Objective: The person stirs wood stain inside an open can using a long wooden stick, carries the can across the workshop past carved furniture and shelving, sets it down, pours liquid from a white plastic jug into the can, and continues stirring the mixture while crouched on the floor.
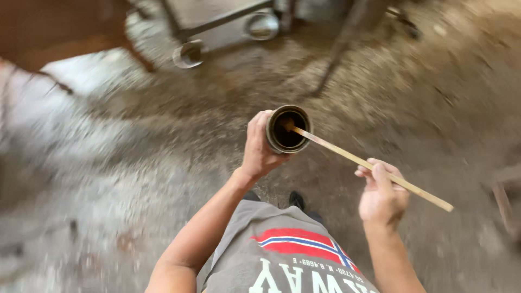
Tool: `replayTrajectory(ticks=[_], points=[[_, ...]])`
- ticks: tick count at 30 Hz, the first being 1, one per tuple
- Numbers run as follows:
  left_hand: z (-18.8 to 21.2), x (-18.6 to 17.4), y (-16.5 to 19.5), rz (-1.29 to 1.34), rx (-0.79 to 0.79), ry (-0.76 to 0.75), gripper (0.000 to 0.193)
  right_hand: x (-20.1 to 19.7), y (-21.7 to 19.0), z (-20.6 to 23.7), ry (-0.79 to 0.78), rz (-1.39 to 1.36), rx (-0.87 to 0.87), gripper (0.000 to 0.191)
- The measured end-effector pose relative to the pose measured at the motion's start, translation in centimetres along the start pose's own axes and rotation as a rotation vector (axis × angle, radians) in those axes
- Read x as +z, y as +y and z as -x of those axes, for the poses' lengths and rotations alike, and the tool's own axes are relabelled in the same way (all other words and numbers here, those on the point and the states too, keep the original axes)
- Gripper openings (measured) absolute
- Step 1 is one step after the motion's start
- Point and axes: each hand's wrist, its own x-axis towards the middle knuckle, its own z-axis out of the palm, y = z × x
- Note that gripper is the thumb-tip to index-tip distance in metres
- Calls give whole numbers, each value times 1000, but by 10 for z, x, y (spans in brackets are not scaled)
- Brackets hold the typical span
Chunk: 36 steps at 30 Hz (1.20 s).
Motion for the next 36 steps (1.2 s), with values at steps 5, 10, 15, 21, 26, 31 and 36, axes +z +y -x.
replayTrajectory(ticks=[5,10,15,21,26,31,36], points=[[18,-91,-18,-265,-94,260,103,99,34,-40,-343,13,159,14],[51,-204,-54,-548,-187,479,99,235,100,-35,-593,0,305,13],[101,-338,-104,-722,-300,678,99,399,178,17,-825,6,445,13],[142,-521,-163,-820,-345,755,101,597,262,118,-991,-43,572,14],[159,-654,-205,-963,-438,855,105,743,303,188,-1133,-22,633,14],[184,-757,-286,-1073,-529,929,116,885,374,238,-1186,37,715,14],[183,-880,-389,-1115,-592,996,120,1051,482,281,-1299,13,787,16]])
